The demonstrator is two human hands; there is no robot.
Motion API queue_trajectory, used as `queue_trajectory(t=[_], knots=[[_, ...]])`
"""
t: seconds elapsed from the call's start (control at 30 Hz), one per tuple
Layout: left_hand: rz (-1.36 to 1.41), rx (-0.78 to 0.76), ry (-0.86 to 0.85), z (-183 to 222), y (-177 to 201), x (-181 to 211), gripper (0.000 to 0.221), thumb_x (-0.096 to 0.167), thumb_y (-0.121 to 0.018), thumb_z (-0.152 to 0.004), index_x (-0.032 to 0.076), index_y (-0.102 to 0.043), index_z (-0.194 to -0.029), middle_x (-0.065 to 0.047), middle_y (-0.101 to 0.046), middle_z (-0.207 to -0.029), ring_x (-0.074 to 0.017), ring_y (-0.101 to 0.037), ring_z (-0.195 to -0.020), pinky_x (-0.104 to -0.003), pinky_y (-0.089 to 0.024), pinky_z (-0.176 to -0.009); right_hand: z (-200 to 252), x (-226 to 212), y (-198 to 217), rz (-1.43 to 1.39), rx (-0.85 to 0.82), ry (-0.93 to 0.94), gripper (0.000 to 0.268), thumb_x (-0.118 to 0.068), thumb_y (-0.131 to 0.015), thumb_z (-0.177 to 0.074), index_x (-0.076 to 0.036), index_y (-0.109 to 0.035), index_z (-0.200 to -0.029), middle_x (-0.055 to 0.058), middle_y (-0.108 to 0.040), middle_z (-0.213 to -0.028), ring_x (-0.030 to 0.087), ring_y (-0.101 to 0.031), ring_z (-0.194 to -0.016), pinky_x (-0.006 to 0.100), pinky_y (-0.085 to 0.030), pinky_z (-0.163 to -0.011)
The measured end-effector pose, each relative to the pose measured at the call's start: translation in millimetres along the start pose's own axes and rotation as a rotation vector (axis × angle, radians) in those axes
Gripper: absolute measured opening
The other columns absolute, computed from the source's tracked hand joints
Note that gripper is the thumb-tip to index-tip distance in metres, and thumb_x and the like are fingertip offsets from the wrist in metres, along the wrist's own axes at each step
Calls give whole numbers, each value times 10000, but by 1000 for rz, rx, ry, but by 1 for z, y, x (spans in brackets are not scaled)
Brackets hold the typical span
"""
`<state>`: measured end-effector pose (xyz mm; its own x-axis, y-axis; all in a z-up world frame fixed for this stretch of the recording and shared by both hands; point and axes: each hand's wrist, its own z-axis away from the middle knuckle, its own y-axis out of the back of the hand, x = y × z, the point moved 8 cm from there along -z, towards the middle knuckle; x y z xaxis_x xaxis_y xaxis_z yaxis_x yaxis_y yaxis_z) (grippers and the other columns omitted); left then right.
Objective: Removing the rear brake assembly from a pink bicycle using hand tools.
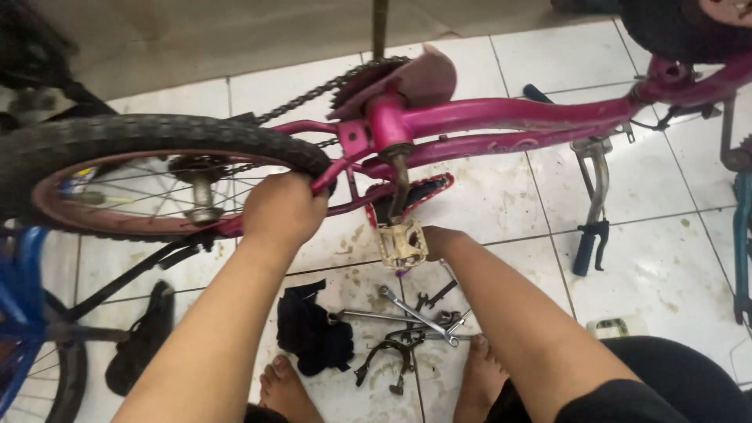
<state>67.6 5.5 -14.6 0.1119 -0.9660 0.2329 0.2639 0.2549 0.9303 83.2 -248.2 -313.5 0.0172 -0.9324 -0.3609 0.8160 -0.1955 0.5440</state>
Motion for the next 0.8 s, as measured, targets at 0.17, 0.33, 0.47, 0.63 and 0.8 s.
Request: queue_trajectory(t=[0.17,0.33,0.47,0.63,0.8], knots=[[-13,-154,20,-11,-16,-1,447,317,-526,-862,51,-751,-1141,-172,-764,-1071,-371,-689,-1161,-586,-508,-1000,124,-1,55,14,-76,-284,586,-269,-747,-938,-147,-577,-1485,227,-603,-1452,387,-649,-1267,518,-614,-948],[147,-134,20,-6,-11,-4,428,365,-556,-874,75,-753,-1119,-143,-771,-1017,-360,-707,-1124,-532,-523,-970,207,-36,134,-242,201,-264,637,-241,-733,-909,-83,-547,-1498,266,-625,-1414,435,-609,-1298,588,-502,-1056],[277,-224,-112,30,14,4,500,468,-612,-857,74,-732,-1141,-163,-738,-1175,-363,-622,-1280,-484,-473,-1090,268,-114,140,-1232,285,-19,778,-513,-494,-963,-71,-369,-1591,235,-422,-1595,404,-411,-1481,492,-366,-1186],[295,-191,-173,45,25,8,634,608,-437,-940,74,-709,-1149,-165,-741,-1149,-350,-636,-1256,-485,-475,-1075,221,-83,153,-1402,593,210,971,-603,-648,-957,91,-242,-1500,215,-353,-1424,361,-445,-1383,488,-425,-1168],[266,-69,-217,35,17,5,716,642,-312,-992,65,-722,-1096,-176,-760,-1016,-373,-700,-1127,-503,-519,-970,212,-102,171,-1590,753,326,1055,-687,-695,-949,102,-243,-1483,262,-366,-1397,416,-434,-1438,518,-408,-1204]])
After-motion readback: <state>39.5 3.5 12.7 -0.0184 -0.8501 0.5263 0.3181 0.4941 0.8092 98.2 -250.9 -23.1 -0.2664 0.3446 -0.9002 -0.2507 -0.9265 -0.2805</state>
